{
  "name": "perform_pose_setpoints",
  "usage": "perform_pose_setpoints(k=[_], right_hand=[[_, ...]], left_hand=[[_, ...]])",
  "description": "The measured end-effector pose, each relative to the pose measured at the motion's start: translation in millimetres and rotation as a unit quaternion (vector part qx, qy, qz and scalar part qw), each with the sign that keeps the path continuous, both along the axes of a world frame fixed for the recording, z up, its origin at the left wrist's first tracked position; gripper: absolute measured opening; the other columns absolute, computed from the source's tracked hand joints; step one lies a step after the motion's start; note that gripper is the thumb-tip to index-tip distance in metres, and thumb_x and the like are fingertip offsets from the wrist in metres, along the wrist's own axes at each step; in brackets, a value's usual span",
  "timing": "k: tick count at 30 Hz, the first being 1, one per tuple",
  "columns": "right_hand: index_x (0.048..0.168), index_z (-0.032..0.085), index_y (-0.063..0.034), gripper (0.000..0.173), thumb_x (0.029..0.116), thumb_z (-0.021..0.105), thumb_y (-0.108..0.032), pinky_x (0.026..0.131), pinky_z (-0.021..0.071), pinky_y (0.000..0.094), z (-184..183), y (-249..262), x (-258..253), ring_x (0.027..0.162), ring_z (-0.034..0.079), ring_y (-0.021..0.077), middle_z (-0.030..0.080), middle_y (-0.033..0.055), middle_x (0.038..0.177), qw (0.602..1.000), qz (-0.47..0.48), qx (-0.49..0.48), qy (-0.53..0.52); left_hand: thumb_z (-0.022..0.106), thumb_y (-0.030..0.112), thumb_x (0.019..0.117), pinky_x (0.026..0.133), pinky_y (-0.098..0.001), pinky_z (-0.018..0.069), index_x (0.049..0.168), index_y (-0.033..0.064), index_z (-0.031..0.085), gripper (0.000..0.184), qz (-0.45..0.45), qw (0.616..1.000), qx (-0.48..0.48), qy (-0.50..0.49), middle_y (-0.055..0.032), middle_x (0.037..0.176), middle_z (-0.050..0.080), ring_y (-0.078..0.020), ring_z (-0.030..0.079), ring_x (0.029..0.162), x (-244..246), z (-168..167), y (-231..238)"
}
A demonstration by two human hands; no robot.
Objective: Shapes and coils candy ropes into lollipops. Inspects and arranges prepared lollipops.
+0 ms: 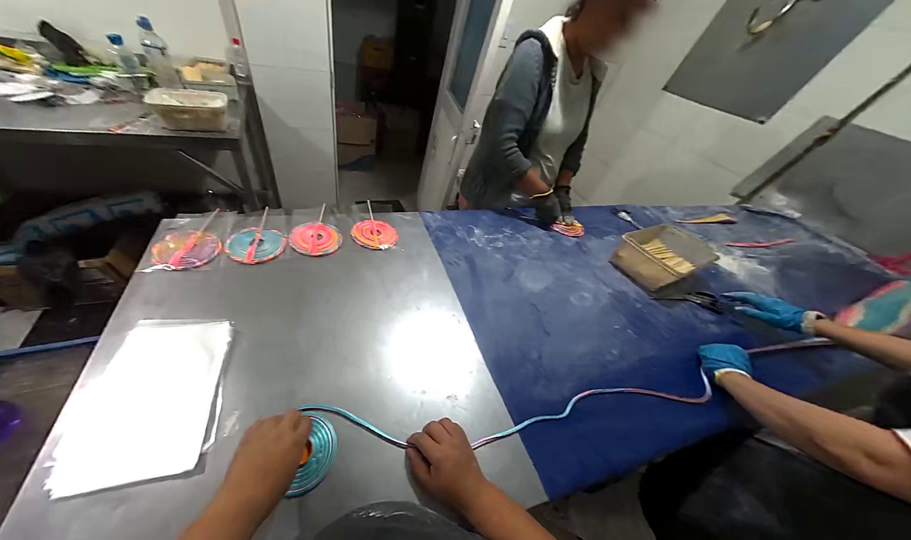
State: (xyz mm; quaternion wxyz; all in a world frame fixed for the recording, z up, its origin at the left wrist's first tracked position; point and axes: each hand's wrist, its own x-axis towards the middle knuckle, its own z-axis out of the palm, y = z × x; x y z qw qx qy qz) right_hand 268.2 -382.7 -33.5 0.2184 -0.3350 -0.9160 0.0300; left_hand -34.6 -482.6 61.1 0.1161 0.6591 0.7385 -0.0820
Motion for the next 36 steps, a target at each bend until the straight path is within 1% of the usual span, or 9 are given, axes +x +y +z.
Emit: perform_pose_setpoints(k=[7,13,15,19,22,25,29,33,36], right_hand=[[0.103,0.076,-0.026,0.026,0.1022,0.053,-0.038,0.079,0.0549,0.036,-2.5,-0.7,6.5,0.09,0.066,0.017,0.07,-0.0029,0.092,1.0,0.001,-0.004,-0.01],[0.118,0.076,-0.0284,0.037,0.1013,0.055,-0.053,0.089,0.0561,0.0431,4.1,-8.0,22.0,0.105,0.067,0.0223,0.073,-0.0001,0.109,0.998,-0.048,-0.047,0.0],[0.112,0.079,-0.0296,0.032,0.1008,0.057,-0.049,0.091,0.0551,0.0439,5.9,-12.5,20.4,0.105,0.067,0.0222,0.074,-0.0016,0.107,0.995,-0.067,-0.076,0.013],[0.099,0.078,-0.0198,0.027,0.099,0.06,-0.04,0.09,0.0539,0.0456,28.2,-17.1,6.4,0.105,0.068,0.0238,0.074,0.0016,0.102,0.983,-0.091,-0.153,-0.042],[0.105,0.074,-0.016,0.029,0.0942,0.062,-0.039,0.096,0.048,0.0476,53.0,-10.2,-2.9,0.113,0.062,0.0257,0.071,0.0045,0.11,0.95,-0.114,-0.268,-0.116],[0.115,0.073,-0.02,0.036,0.0931,0.065,-0.048,0.097,0.0483,0.0489,57.8,-0.9,-9.6,0.115,0.061,0.0269,0.069,0.0048,0.115,0.94,-0.086,-0.303,-0.133],[0.113,0.075,-0.019,0.033,0.1026,0.054,-0.042,0.095,0.0506,0.0471,36.8,-1.8,-19.7,0.108,0.064,0.0275,0.071,0.0074,0.108,0.963,-0.027,-0.249,-0.095],[0.108,0.075,-0.0205,0.036,0.1015,0.051,-0.047,0.086,0.0532,0.0431,19.2,-8.6,-23.3,0.097,0.066,0.0237,0.071,0.004,0.099,0.983,-0.041,-0.169,-0.059],[0.107,0.074,-0.0212,0.036,0.1004,0.052,-0.049,0.084,0.0537,0.0426,17.2,-8.0,-16.1,0.094,0.067,0.0231,0.071,0.0033,0.096,0.987,-0.051,-0.138,-0.059]], left_hand=[[0.052,0.01,0.1018,0.094,-0.0575,0.0542,0.128,0.0031,0.064,0.03,0.086,0.984,-0.153,0.042,-0.0196,0.13,0.065,-0.0402,0.066,0.116,8.3,11.6,9.7],[0.052,0.024,0.1059,0.094,-0.0565,0.0543,0.124,0.003,0.066,0.031,0.099,0.987,-0.118,0.041,-0.0194,0.125,0.068,-0.0393,0.067,0.114,-2.7,-2.3,0.6],[0.054,0.028,0.1053,0.093,-0.0551,0.0544,0.12,0.0042,0.069,0.031,0.095,0.992,-0.08,0.033,-0.0183,0.12,0.069,-0.0376,0.068,0.112,-4.0,-4.5,-2.9],[0.067,0.013,0.0957,0.092,-0.0547,0.0564,0.11,0.0056,0.075,0.017,0.042,0.996,0.084,-0.003,-0.0155,0.115,0.072,-0.0359,0.07,0.109,-5.9,-24.9,-12.5],[0.06,0.004,0.0962,0.094,-0.0527,0.0561,0.112,0.0081,0.075,0.022,0.031,0.997,0.074,0.002,-0.0113,0.118,0.073,-0.0329,0.069,0.113,-4.2,-31.9,-12.7],[0.061,0.012,0.0989,0.093,-0.0514,0.0567,0.11,0.0088,0.076,0.019,0.023,0.997,0.072,0.014,-0.0103,0.116,0.074,-0.0318,0.069,0.111,-6.2,-32.3,-11.3],[0.056,0.029,0.1045,0.093,-0.0519,0.0552,0.112,0.0065,0.072,0.029,0.042,0.999,0.003,0.015,-0.014,0.114,0.072,-0.0342,0.068,0.11,-2.8,-19.1,0.8],[0.043,0.043,0.1058,0.095,-0.0572,0.0533,0.121,0.0069,0.068,0.047,0.095,0.988,-0.123,0.021,-0.0162,0.127,0.068,-0.0358,0.067,0.117,14.0,-0.5,23.2],[0.052,0.039,0.1022,0.094,-0.0561,0.053,0.116,0.007,0.07,0.039,0.058,0.996,-0.063,0.028,-0.0151,0.121,0.07,-0.0346,0.068,0.114,21.7,-1.8,25.3]])
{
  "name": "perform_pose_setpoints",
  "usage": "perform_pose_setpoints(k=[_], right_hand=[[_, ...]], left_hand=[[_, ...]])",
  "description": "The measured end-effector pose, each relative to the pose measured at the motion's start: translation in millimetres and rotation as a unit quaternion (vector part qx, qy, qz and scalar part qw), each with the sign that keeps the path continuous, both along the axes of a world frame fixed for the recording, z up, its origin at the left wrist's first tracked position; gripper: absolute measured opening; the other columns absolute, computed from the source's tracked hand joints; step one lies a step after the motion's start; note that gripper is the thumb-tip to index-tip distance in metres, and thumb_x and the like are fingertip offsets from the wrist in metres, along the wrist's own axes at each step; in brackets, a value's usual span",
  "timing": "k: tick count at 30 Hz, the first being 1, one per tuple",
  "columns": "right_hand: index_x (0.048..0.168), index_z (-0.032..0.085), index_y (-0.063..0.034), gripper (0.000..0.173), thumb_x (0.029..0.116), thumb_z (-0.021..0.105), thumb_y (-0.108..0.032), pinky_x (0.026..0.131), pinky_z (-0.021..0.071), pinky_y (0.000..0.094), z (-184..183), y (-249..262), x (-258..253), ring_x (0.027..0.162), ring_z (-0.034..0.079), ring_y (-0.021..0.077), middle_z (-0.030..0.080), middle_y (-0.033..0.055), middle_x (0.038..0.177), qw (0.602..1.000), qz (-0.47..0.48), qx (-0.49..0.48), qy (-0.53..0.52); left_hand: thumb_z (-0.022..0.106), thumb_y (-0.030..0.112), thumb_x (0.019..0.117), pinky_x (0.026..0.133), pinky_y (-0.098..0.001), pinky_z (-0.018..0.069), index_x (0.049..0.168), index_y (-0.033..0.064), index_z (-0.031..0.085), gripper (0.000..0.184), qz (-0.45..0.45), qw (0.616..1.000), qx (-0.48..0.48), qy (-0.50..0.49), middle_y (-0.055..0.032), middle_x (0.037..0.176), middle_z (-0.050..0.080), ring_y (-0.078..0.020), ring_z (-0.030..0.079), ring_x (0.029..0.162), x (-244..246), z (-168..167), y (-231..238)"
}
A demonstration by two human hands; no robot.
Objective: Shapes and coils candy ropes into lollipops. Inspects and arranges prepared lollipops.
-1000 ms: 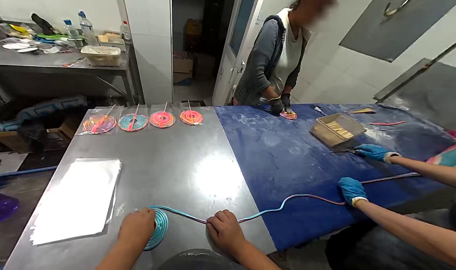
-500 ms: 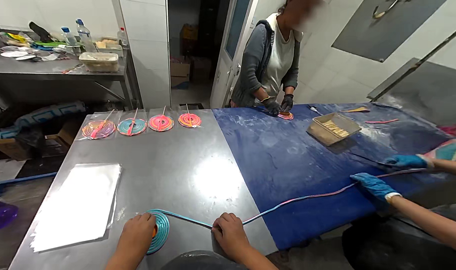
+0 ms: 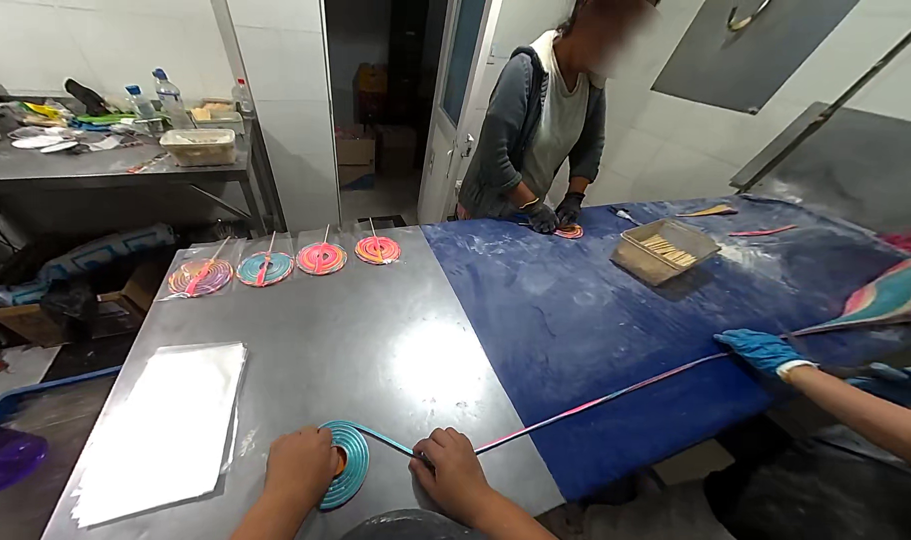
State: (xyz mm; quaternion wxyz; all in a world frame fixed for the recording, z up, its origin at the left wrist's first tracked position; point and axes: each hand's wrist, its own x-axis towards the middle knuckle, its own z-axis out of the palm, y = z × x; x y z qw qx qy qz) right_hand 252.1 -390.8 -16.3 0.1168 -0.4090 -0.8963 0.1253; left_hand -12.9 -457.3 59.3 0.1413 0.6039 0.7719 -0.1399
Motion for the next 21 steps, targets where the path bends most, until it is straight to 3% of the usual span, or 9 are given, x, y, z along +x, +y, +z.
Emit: perform_pose_setpoints(k=[2,5,9,12,14,16,18,21], right_hand=[[0.103,0.075,-0.0215,0.032,0.099,0.056,-0.047,0.079,0.0546,0.0422,-5.1,1.8,11.9,0.09,0.067,0.0229,0.071,0.0026,0.092,0.998,0.008,0.05,0.022],[0.102,0.075,-0.0236,0.028,0.0991,0.057,-0.045,0.077,0.0547,0.0405,-10.8,6.3,38.0,0.088,0.067,0.0207,0.07,0.0002,0.09,0.992,0.029,0.115,0.034],[0.1,0.075,-0.0254,0.023,0.0981,0.058,-0.041,0.079,0.054,0.0395,-15.4,16.2,71.9,0.088,0.066,0.0185,0.07,-0.0017,0.089,0.988,0.016,0.15,0.045],[0.096,0.074,-0.0257,0.02,0.0961,0.059,-0.038,0.079,0.053,0.0384,-17.3,22.6,86.2,0.089,0.065,0.017,0.069,-0.0031,0.089,0.986,-0.013,0.16,0.051],[0.094,0.074,-0.0253,0.019,0.0946,0.06,-0.038,0.08,0.0535,0.0391,-17.9,24.8,87.9,0.09,0.065,0.0169,0.069,-0.0032,0.089,0.986,-0.027,0.157,0.055],[0.093,0.073,-0.0251,0.019,0.094,0.06,-0.038,0.08,0.0532,0.0392,-17.6,25.2,87.2,0.09,0.065,0.0169,0.069,-0.0035,0.089,0.986,-0.033,0.153,0.055],[0.091,0.073,-0.0244,0.019,0.0935,0.06,-0.038,0.078,0.0535,0.0392,-17.8,24.3,86.3,0.089,0.066,0.0172,0.07,-0.0033,0.089,0.986,-0.033,0.153,0.059],[0.092,0.073,-0.0245,0.022,0.094,0.059,-0.041,0.077,0.0533,0.0394,-18.8,24.9,84.5,0.088,0.066,0.0174,0.069,-0.0034,0.088,0.987,-0.032,0.146,0.058]], left_hand=[[0.063,0.02,0.0976,0.089,-0.0536,0.0565,0.109,0.0057,0.073,0.021,-0.096,0.986,0.135,-0.015,-0.0149,0.111,0.072,-0.0345,0.07,0.106,-1.4,-18.1,-4.7],[0.061,0.01,0.0971,0.09,-0.0548,0.0575,0.108,0.0065,0.074,0.017,-0.148,0.977,0.147,-0.047,-0.0143,0.112,0.073,-0.0349,0.07,0.107,1.2,-34.4,-5.0],[0.06,0.026,0.1025,0.088,-0.0539,0.0573,0.111,0.0044,0.072,0.027,-0.108,0.991,0.076,-0.022,-0.0176,0.111,0.072,-0.0366,0.07,0.106,11.9,-24.5,6.7],[0.041,0.037,0.1086,0.091,-0.0563,0.0556,0.119,0.0046,0.068,0.044,-0.046,0.999,-0.018,-0.013,-0.0192,0.12,0.07,-0.038,0.068,0.113,25.9,-14.7,21.8],[0.037,0.04,0.1073,0.089,-0.0584,0.056,0.118,0.0069,0.068,0.046,-0.026,0.998,-0.053,-0.002,-0.0179,0.12,0.071,-0.0375,0.07,0.112,34.4,-7.8,29.8],[0.051,0.032,0.104,0.086,-0.0571,0.057,0.116,0.0064,0.07,0.034,-0.064,0.998,0.018,-0.003,-0.0175,0.115,0.072,-0.0374,0.071,0.107,40.0,-10.2,30.7],[0.065,0.013,0.0957,0.082,-0.0562,0.0584,0.109,0.0044,0.073,0.017,-0.143,0.981,0.126,-0.032,-0.0171,0.109,0.072,-0.0371,0.072,0.1,41.1,-21.6,28.7],[0.063,0.007,0.0954,0.084,-0.0569,0.0574,0.108,0.0051,0.073,0.016,-0.173,0.981,0.081,-0.035,-0.0161,0.113,0.071,-0.0365,0.07,0.104,48.5,-23.0,30.4]])
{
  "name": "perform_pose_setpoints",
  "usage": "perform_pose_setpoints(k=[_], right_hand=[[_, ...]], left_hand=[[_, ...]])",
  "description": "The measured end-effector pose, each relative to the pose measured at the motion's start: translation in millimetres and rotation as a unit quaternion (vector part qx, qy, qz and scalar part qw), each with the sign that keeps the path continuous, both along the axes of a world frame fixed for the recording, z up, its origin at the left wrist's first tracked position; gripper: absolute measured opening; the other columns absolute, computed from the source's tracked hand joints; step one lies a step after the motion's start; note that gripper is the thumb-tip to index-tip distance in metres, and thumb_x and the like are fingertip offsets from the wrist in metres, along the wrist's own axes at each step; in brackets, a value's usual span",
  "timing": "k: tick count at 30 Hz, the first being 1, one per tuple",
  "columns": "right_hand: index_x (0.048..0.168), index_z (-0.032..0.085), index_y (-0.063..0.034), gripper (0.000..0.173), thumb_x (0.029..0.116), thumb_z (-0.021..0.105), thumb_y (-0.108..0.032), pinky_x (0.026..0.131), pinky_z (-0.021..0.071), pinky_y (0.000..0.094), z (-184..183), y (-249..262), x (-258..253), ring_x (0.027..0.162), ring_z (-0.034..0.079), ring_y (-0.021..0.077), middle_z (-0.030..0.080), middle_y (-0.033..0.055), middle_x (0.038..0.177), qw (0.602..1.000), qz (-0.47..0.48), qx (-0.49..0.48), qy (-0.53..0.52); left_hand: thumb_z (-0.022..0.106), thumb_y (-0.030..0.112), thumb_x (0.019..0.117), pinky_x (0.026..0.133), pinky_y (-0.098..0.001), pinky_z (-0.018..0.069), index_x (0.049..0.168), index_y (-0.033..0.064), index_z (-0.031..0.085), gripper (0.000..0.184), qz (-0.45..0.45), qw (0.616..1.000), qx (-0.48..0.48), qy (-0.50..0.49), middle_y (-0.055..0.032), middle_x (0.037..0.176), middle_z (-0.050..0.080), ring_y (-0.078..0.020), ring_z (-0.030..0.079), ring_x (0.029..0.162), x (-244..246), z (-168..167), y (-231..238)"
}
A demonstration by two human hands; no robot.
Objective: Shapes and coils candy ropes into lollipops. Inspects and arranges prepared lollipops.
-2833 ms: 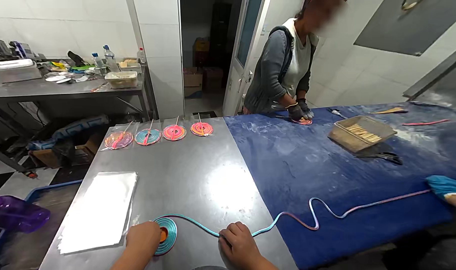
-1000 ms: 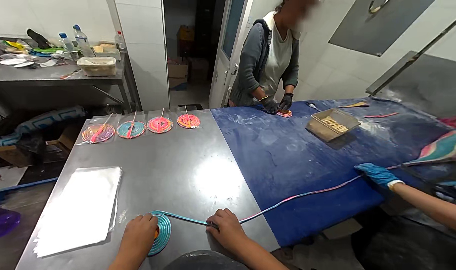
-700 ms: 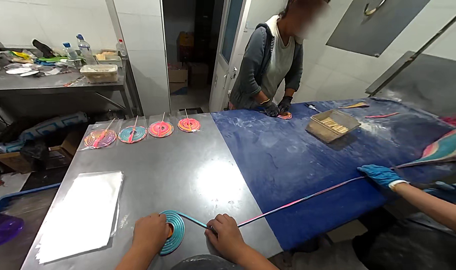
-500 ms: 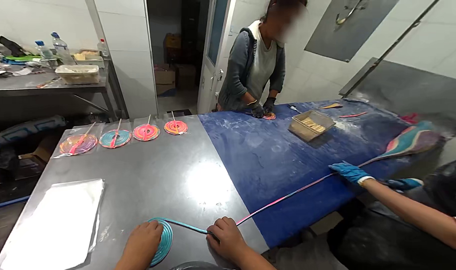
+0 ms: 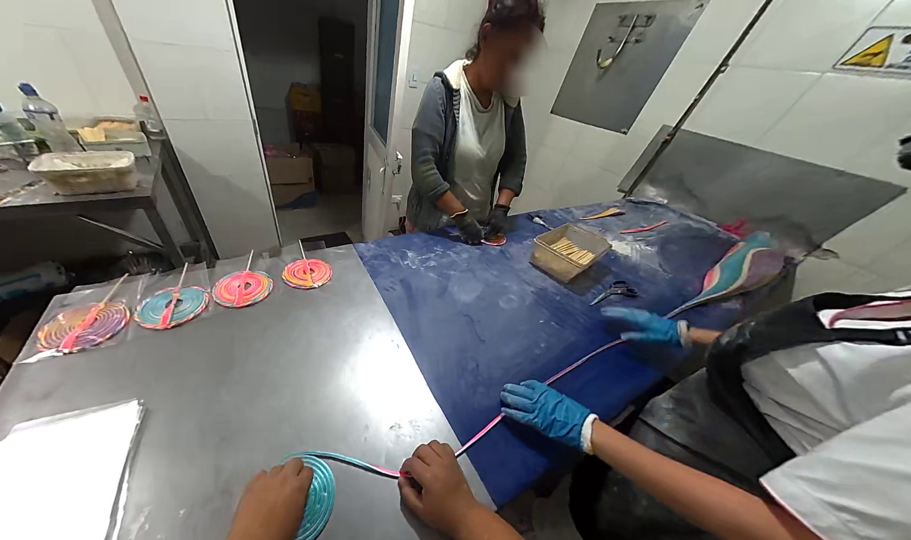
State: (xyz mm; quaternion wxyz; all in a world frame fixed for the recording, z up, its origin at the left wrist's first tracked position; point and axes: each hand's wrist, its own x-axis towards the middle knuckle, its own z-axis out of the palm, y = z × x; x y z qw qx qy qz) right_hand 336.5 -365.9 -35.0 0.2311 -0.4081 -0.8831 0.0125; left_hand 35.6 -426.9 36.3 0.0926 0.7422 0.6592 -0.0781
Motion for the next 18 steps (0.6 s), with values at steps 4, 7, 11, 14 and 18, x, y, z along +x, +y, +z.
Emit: perform_pose_setpoints(k=[4,7,11,14,18], right_hand=[[0.103,0.075,-0.0252,0.031,0.1032,0.053,-0.048,0.081,0.0536,0.0443,6.1,2.6,-1.4,0.095,0.066,0.0227,0.07,0.001,0.095,0.995,0.013,-0.097,-0.01],[0.104,0.074,-0.0213,0.033,0.1057,0.05,-0.043,0.079,0.0548,0.0452,8.4,10.5,-2.4,0.096,0.067,0.0249,0.071,0.0039,0.097,0.993,0.038,-0.11,-0.025],[0.095,0.072,-0.0141,0.03,0.1059,0.051,-0.032,0.069,0.057,0.04,6.7,8.3,-3.7,0.085,0.069,0.023,0.069,0.0042,0.087,0.996,0.085,-0.004,-0.04],[0.092,0.072,-0.0134,0.031,0.1063,0.051,-0.031,0.063,0.0559,0.0383,6.3,11.0,-4.0,0.081,0.068,0.0221,0.068,0.0036,0.084,0.993,0.1,0.039,-0.048],[0.102,0.074,-0.0171,0.029,0.1054,0.052,-0.037,0.063,0.0565,0.0389,1.5,17.0,-2.6,0.081,0.069,0.022,0.069,0.0025,0.086,0.996,0.083,0.031,-0.024]], left_hand=[[0.062,0.007,0.0948,0.082,-0.0554,0.0578,0.106,0.0058,0.073,0.016,0.024,0.999,-0.007,0.028,-0.0156,0.111,0.072,-0.0364,0.071,0.102,8.1,1.2,-0.4],[0.063,0.01,0.0938,0.079,-0.055,0.0581,0.104,0.0084,0.074,0.014,0.016,0.999,0.017,0.041,-0.0129,0.109,0.073,-0.0341,0.072,0.099,4.0,-5.3,0.0],[0.067,0.015,0.0935,0.077,-0.0546,0.0585,0.103,0.0129,0.076,0.013,0.025,0.997,0.042,0.054,-0.0086,0.109,0.074,-0.0308,0.074,0.093,0.8,-11.6,-6.2],[0.066,0.017,0.0941,0.077,-0.0539,0.0584,0.103,0.0155,0.078,0.014,0.053,0.995,0.053,0.063,-0.0074,0.107,0.075,-0.03,0.074,0.092,8.4,-10.6,-3.7],[0.056,0.04,0.1024,0.087,-0.0557,0.0558,0.102,0.0097,0.075,0.036,0.106,0.99,-0.04,0.089,-0.0134,0.107,0.074,-0.0337,0.071,0.105,22.7,2.9,9.5]])
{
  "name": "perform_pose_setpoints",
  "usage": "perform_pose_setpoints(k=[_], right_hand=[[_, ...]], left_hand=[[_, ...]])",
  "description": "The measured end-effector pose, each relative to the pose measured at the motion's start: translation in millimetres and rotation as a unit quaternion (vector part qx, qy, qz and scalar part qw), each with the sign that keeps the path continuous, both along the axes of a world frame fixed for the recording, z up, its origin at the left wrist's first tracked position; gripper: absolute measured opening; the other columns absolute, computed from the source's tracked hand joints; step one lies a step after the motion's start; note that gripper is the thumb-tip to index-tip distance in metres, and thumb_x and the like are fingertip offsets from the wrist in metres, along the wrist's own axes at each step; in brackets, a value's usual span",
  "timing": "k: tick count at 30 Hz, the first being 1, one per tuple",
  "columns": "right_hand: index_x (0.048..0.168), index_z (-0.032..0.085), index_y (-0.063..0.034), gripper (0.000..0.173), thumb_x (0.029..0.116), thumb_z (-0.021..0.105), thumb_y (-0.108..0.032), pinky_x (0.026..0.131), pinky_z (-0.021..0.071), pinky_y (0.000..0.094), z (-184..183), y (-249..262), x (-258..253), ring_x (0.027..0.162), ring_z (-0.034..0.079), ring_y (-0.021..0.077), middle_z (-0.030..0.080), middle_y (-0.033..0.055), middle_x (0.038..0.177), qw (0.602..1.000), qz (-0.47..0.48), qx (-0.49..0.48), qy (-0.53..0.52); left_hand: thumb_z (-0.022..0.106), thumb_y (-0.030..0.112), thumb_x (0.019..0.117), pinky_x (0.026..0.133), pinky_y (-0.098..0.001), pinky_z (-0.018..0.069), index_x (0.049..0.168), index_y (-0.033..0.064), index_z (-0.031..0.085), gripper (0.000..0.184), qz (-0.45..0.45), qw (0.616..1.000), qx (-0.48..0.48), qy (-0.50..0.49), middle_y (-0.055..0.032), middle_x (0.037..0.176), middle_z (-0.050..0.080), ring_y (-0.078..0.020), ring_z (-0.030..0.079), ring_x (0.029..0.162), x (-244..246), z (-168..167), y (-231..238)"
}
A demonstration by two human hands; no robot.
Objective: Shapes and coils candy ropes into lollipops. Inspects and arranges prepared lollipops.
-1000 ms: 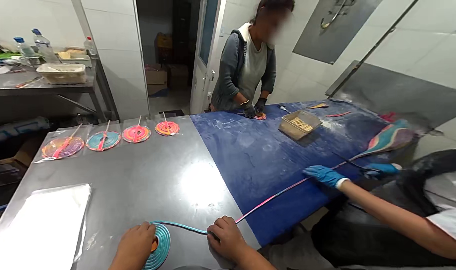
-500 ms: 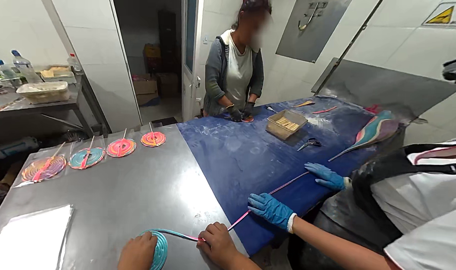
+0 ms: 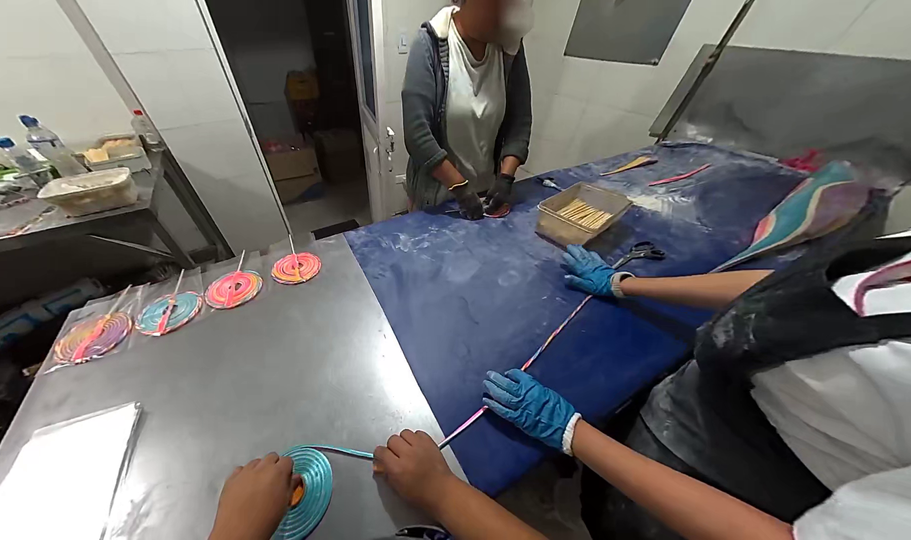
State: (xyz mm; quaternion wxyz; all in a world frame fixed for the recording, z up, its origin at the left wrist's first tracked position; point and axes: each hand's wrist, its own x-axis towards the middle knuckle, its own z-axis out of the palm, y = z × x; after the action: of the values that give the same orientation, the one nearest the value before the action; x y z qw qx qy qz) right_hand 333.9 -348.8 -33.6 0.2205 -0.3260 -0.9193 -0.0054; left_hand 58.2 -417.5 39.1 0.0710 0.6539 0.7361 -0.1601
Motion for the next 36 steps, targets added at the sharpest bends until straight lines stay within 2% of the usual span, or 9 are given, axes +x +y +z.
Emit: perform_pose_setpoints(k=[3,6,9,18,23,26,29,33,36], right_hand=[[0.096,0.073,-0.0147,0.031,0.1045,0.053,-0.036,0.066,0.057,0.0416,1.1,5.9,-1.4,0.084,0.069,0.0244,0.069,0.0051,0.087,0.999,-0.001,-0.042,0.016],[0.091,0.072,-0.0127,0.041,0.1058,0.048,-0.043,0.07,0.0567,0.0437,4.5,17.9,-0.1,0.086,0.069,0.0263,0.069,0.0069,0.087,0.997,0.014,-0.067,0.018],[0.088,0.072,-0.0136,0.045,0.104,0.05,-0.049,0.067,0.057,0.0429,1.6,27.5,-0.6,0.083,0.069,0.025,0.069,0.0055,0.084,0.998,0.035,-0.046,0.021],[0.085,0.071,-0.0165,0.035,0.1034,0.053,-0.041,0.061,0.0555,0.0375,-14.7,33.7,5.1,0.075,0.067,0.0208,0.065,0.0022,0.077,0.999,0.032,-0.013,0.041],[0.086,0.07,-0.0184,0.035,0.1032,0.051,-0.041,0.061,0.0543,0.0361,-16.7,32.1,9.4,0.074,0.065,0.0191,0.064,0.0002,0.076,0.999,0.015,0.005,0.035],[0.081,0.07,-0.0202,0.031,0.0967,0.057,-0.044,0.06,0.053,0.0361,-9.7,32.0,7.6,0.072,0.065,0.0181,0.063,-0.0012,0.074,0.999,-0.017,0.023,0.041],[0.082,0.071,-0.0202,0.026,0.0947,0.059,-0.04,0.061,0.053,0.0365,-6.8,32.4,7.8,0.074,0.065,0.0183,0.064,-0.0012,0.076,0.999,-0.02,0.018,0.041],[0.085,0.072,-0.0196,0.024,0.0973,0.057,-0.035,0.062,0.0539,0.0369,-8.7,39.1,12.5,0.075,0.065,0.0191,0.064,-0.0002,0.077,0.999,-0.003,0.011,0.037],[0.086,0.072,-0.0192,0.027,0.0987,0.056,-0.038,0.062,0.0547,0.038,-10.0,42.0,15.1,0.076,0.066,0.0198,0.065,0.0004,0.077,0.999,-0.018,0.017,0.037]], left_hand=[[0.046,0.057,0.1031,0.093,-0.0567,0.0536,0.107,0.0063,0.073,0.058,0.031,0.997,-0.071,0.015,-0.016,0.112,0.074,-0.0355,0.07,0.11,9.8,16.5,11.8],[0.067,0.024,0.0973,0.091,-0.0596,0.0558,0.11,0.004,0.075,0.025,-0.06,0.995,0.042,-0.071,-0.0178,0.115,0.073,-0.0385,0.071,0.107,13.3,11.6,8.5],[0.065,0.012,0.0967,0.092,-0.0605,0.0566,0.124,0.0094,0.072,0.028,-0.133,0.986,0.028,-0.1,-0.0128,0.133,0.069,-0.0363,0.068,0.118,17.3,1.5,10.4],[0.059,0.036,0.1009,0.081,-0.0538,0.0596,0.11,0.0093,0.075,0.032,-0.06,0.995,0.071,-0.041,-0.0148,0.108,0.073,-0.0354,0.072,0.103,22.4,-10.6,6.2],[0.046,0.066,0.0982,0.089,-0.057,0.0567,0.118,0.0076,0.069,0.066,0.071,0.991,-0.106,-0.027,-0.0176,0.119,0.071,-0.0366,0.07,0.111,33.0,15.7,27.1],[0.069,0.033,0.0938,0.083,-0.0534,0.0595,0.104,0.0066,0.073,0.029,-0.088,0.989,0.092,-0.071,-0.015,0.105,0.073,-0.0341,0.072,0.099,27.6,-0.8,20.0],[0.066,0.007,0.094,0.098,-0.051,0.0581,0.122,0.0119,0.072,0.029,-0.218,0.961,0.106,-0.136,-0.0109,0.135,0.068,-0.0301,0.067,0.124,22.9,-22.2,20.6],[0.061,0.01,0.097,0.089,-0.0546,0.058,0.119,0.0098,0.071,0.024,-0.119,0.99,0.032,-0.072,-0.0139,0.124,0.07,-0.0351,0.068,0.114,42.6,-8.5,27.7],[0.047,0.037,0.1071,0.092,-0.0585,0.0545,0.122,0.004,0.067,0.041,0.011,0.997,-0.074,-0.011,-0.0219,0.122,0.067,-0.041,0.067,0.114,53.8,14.3,43.3]])
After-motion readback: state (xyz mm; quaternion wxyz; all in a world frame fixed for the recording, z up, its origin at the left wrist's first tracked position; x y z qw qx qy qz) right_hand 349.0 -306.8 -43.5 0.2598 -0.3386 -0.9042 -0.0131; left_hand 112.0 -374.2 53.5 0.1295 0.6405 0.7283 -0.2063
